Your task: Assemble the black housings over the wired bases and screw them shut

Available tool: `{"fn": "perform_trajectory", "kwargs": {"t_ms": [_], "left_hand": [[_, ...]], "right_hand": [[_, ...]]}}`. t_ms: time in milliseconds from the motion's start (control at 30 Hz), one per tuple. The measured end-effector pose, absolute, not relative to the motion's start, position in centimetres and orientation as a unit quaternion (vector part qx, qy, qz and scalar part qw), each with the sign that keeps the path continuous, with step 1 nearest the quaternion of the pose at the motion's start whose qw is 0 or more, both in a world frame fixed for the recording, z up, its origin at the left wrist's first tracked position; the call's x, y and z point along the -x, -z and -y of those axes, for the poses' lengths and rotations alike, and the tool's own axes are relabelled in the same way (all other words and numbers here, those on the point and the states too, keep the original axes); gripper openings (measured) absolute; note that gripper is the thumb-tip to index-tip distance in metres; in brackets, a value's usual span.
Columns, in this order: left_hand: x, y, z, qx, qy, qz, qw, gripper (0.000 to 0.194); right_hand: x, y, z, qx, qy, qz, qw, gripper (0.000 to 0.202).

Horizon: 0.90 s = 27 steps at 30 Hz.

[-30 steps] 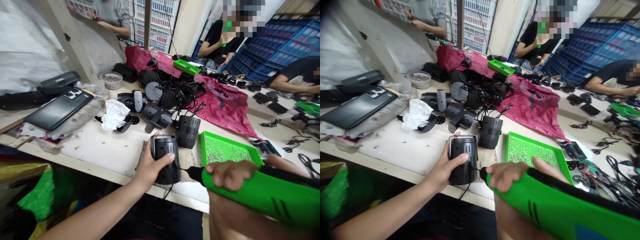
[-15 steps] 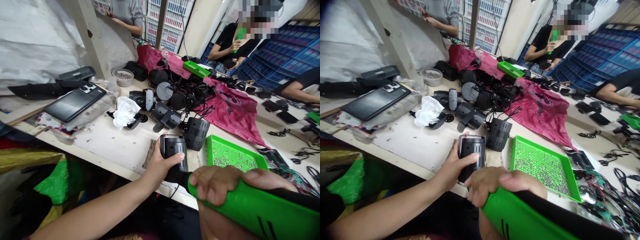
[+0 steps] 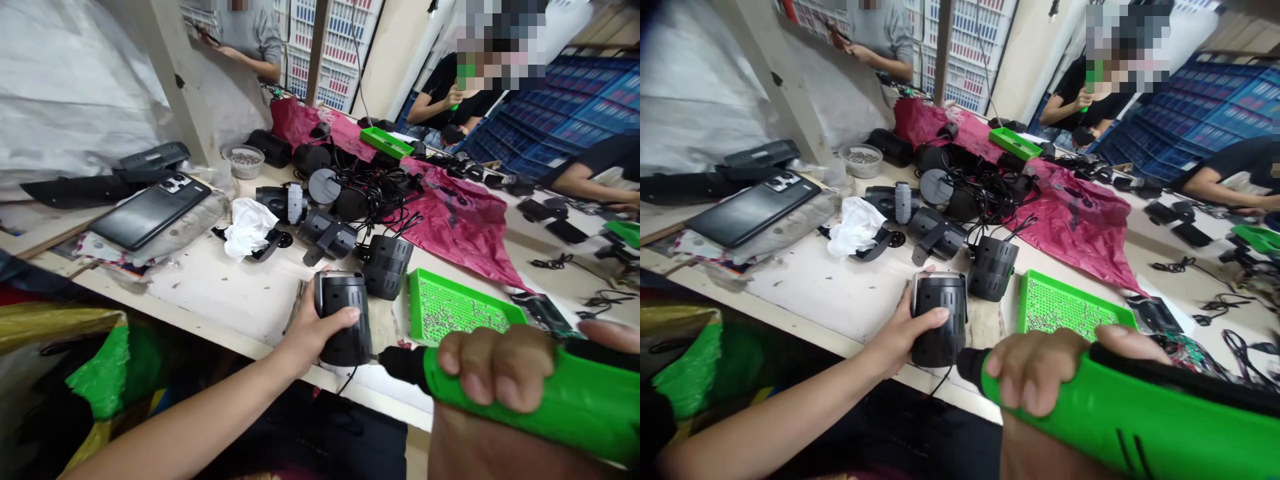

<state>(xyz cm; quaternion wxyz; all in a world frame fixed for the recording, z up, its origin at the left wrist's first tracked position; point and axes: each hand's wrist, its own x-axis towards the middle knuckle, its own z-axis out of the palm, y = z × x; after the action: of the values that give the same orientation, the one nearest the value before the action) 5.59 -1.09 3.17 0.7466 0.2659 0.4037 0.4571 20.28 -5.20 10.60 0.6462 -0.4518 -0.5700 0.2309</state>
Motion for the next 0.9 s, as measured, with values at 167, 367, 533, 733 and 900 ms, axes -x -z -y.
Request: {"fn": "perform_trajectory", "kwargs": {"t_ms": [167, 367, 533, 733, 900], "left_hand": [[-4.8, -3.0, 0.5, -0.220, -0.439, -0.396, 0.776, 0.065], [-4.5, -2.6, 0.3, -0.203, -0.424, -0.402, 0.786, 0.066], [-4.3, -2.6, 0.2, -0.218, -0.404, -0.411, 0.788, 0.070], [-4.3, -2.4, 0.1, -0.223, -0.399, -0.406, 0.792, 0.071], [-4.3, -2.2, 0.1, -0.220, -0.396, -0.398, 0.798, 0.071]], "right_hand": [[-22.6, -11.0, 4.4, 0.452, -0.228, 0.461, 0.729, 0.050], [-23.4, -9.1, 6.3, 0.555, -0.081, 0.448, 0.696, 0.035], [-24.0, -5.3, 7.8, 0.588, -0.044, 0.719, 0.368, 0.021], [-24.7, -1.5, 7.5, 0.557, -0.041, 0.813, 0.166, 0.019], [-24.4, -1.3, 7.5, 0.559, -0.027, 0.815, 0.151, 0.013]]}}
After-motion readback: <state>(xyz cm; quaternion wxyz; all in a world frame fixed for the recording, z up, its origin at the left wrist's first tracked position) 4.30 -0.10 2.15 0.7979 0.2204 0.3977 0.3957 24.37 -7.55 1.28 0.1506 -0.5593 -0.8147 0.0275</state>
